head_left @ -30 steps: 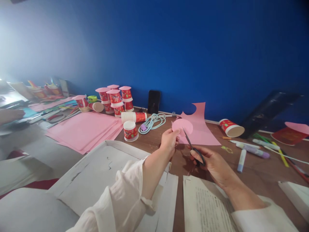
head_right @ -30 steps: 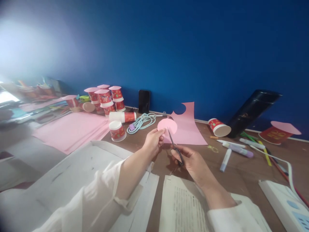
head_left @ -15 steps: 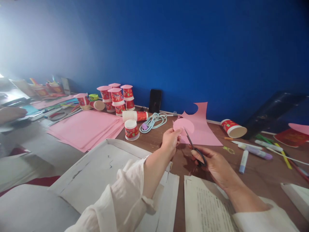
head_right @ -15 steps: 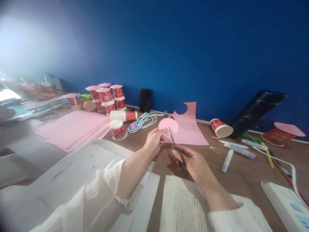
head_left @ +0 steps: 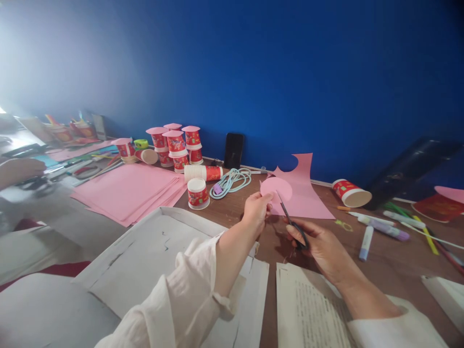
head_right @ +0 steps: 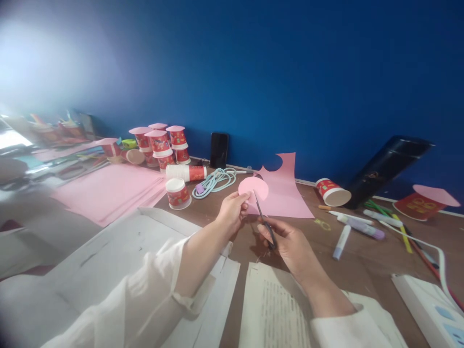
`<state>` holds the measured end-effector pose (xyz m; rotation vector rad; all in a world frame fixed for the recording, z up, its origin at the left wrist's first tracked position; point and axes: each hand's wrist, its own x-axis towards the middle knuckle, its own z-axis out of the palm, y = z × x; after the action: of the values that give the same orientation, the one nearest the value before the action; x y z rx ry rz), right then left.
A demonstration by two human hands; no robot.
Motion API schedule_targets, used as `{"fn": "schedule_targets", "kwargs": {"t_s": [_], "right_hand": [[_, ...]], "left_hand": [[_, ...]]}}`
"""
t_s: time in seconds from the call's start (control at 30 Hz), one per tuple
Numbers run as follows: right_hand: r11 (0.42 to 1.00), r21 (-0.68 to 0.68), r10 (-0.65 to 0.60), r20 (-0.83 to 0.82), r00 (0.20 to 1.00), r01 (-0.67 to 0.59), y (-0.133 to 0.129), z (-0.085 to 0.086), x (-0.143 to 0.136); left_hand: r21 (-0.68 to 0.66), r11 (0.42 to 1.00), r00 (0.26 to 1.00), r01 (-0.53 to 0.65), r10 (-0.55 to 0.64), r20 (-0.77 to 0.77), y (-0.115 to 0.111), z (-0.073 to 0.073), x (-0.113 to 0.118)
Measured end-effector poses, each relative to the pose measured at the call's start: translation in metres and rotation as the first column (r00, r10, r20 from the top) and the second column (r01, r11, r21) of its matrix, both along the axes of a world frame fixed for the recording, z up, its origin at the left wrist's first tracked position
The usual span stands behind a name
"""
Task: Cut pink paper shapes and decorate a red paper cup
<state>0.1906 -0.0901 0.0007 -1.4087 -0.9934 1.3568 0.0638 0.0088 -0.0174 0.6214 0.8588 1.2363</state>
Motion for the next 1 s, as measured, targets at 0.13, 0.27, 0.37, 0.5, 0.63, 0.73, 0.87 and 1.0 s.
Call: {"fn": "schedule_targets", "kwargs": {"t_s": [0.13,0.27,0.37,0.5,0.63,0.73,0.87,1.0], "right_hand": [[1.000,-0.015,-0.001,-0.022,1.000,0.001,0.0007,-0.0012,-0.0008],[1.000,-0.014,-0.015,-0.016,1.000,0.014,0.0018,-0.0036,0.0003],[1.000,-0.001,-0.005,-0.006,1.000,0.005,0.0018,-0.0049,0.0011],[1.000,-0.004,-0.005,0.006,1.000,0.005,0.0013,-0.0054,0.0009],[1.000,0.007,-0.002,0.011,1.000,0.002,0.0011,-0.0049,0.0008],[1.000,0.005,0.012,0.003,1.000,-0.012,0.0006,-0.0042,0.0009],[1.000,0.014,-0.005,0.024,1.000,0.005,0.0004,-0.0042,0.0012],[1.000,0.025,-0.011,0.030,0.999,0.011,0.0006,-0.0048,0.0012]], "left_hand": [[-0.001,1.000,1.000,0.009,-0.009,0.000,-0.0009,0.0007,-0.0002],[0.009,1.000,1.000,0.011,-0.011,0.006,-0.0010,-0.0003,-0.0001],[0.009,1.000,1.000,0.008,-0.008,0.006,-0.0010,-0.0005,0.0000],[-0.002,1.000,1.000,0.000,0.000,-0.002,-0.0012,0.0009,0.0003],[0.000,1.000,1.000,-0.002,0.002,0.000,-0.0014,0.0020,0.0005],[0.000,1.000,1.000,-0.002,0.002,0.004,-0.0020,0.0030,0.0003],[-0.008,1.000,1.000,0.004,-0.004,-0.003,-0.0033,0.0049,-0.0004],[-0.011,1.000,1.000,0.012,-0.013,-0.005,-0.0037,0.0059,-0.0008]]}}
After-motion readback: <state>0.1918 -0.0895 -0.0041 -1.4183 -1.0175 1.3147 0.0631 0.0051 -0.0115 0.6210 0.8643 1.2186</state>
